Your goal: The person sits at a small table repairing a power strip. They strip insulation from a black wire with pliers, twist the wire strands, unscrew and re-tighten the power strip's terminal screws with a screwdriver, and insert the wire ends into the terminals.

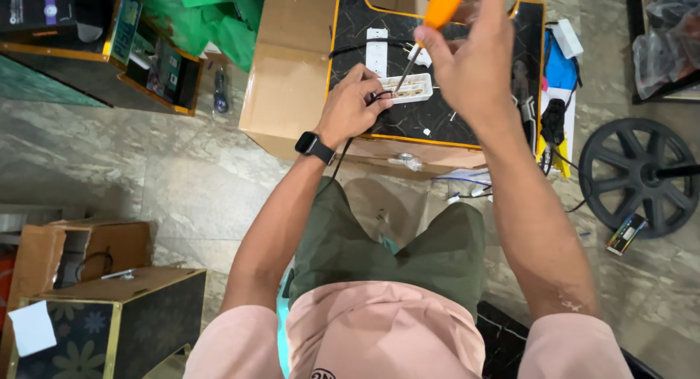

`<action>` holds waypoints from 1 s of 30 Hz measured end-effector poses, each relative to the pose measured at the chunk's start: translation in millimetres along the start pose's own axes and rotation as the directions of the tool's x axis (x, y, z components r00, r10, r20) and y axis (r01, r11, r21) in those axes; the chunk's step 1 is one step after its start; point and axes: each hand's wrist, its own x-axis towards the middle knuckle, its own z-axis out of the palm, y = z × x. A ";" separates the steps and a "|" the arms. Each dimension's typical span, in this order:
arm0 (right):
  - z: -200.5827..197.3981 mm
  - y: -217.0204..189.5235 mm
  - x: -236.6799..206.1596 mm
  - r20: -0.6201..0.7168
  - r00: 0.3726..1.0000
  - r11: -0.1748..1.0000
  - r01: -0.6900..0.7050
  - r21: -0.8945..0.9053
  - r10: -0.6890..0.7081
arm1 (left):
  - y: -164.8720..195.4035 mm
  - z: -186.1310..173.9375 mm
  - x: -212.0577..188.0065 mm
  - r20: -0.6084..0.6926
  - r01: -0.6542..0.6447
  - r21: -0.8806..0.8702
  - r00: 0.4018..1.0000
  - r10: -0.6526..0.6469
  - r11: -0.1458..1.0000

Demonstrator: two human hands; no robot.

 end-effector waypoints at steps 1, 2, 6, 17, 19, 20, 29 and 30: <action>-1.7 -2.0 -2.3 0.027 1.000 1.000 -0.013 0.006 0.013 | 0.6 0.1 0.0 0.018 0.022 -0.004 1.000 -0.022 1.000; -4.7 -3.5 -4.1 0.001 1.000 1.000 0.014 -0.021 -0.014 | 0.9 0.5 0.6 -0.005 -0.031 0.005 0.999 0.031 0.999; -12.6 -5.9 -16.0 -0.039 0.998 0.995 0.049 -0.083 -0.053 | -1.6 0.2 0.0 -0.043 -0.079 -0.015 0.996 0.079 0.997; -14.1 5.4 -26.3 -0.043 0.998 0.998 0.056 -0.001 -0.056 | -7.4 3.0 1.6 -0.020 -0.040 -0.059 0.999 0.039 0.997; -11.9 6.6 -26.3 -0.030 0.999 0.991 0.019 -0.131 -0.023 | -9.7 2.0 2.1 -0.025 -0.099 -0.063 0.995 0.098 0.993; -9.9 7.8 -25.7 -0.029 0.999 0.994 0.032 -0.107 -0.035 | -10.7 1.8 2.2 -0.035 -0.122 -0.057 0.992 0.120 0.991; 1.9 15.9 -27.9 -0.037 0.998 0.998 0.046 -0.047 -0.048 | -11.5 6.3 5.2 -0.150 -0.021 -0.282 0.988 -0.023 0.959; 1.0 16.7 -28.0 -0.036 0.999 0.999 0.039 -0.030 -0.040 | -11.7 5.6 6.5 -0.176 -0.088 -0.216 0.983 0.050 0.973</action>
